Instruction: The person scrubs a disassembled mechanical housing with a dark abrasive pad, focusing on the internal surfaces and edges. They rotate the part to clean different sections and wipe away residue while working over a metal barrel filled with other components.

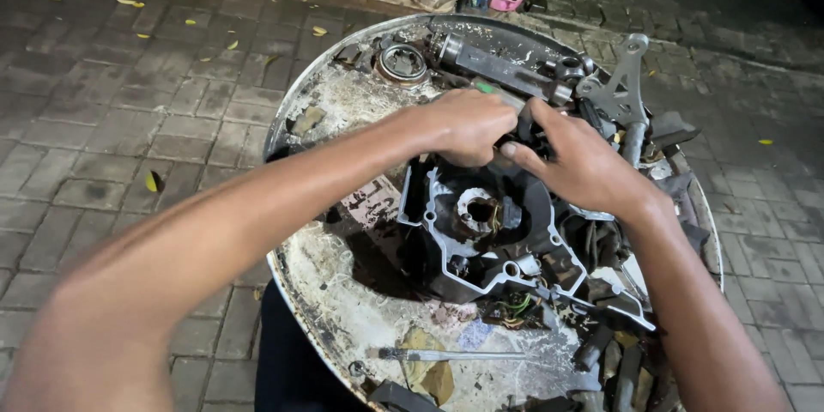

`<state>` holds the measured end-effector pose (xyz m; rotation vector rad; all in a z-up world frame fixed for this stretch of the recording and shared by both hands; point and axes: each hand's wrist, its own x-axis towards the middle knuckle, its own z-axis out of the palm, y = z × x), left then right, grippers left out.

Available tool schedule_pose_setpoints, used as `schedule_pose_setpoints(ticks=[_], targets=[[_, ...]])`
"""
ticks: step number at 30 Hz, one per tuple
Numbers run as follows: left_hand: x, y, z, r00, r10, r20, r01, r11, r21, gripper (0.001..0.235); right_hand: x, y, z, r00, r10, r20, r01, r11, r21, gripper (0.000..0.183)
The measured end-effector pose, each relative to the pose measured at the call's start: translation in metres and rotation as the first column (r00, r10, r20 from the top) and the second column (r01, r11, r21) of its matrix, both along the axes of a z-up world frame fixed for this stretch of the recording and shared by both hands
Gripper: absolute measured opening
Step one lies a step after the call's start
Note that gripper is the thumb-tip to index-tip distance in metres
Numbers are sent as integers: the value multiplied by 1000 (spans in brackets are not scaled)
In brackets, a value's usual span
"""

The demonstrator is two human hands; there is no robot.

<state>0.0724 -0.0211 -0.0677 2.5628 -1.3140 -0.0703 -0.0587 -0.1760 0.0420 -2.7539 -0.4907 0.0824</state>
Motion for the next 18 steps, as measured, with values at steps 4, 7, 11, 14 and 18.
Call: schedule_pose_setpoints(ticks=[4, 7, 11, 14, 18], targets=[[-19, 1, 14, 999, 37, -9, -36, 997, 69, 26, 2, -7, -10, 995, 45, 87, -35, 993, -115, 71], [-50, 13, 47, 985, 30, 172, -17, 997, -76, 13, 1, -3, -6, 1000, 12, -9, -13, 1000, -4, 29], [-28, 12, 25, 997, 74, 30, -71, 994, -84, 14, 0, -1, -4, 998, 39, 50, -35, 997, -73, 51], [-23, 12, 22, 994, 88, -58, -90, 996, -22, 17, -4, 7, 7, 1000, 29, 4, -29, 999, -31, 28], [-21, 1, 11, 994, 110, 26, -106, 988, -108, 25, -4, 1, 3, 998, 6, 65, -5, 1000, -17, 35]])
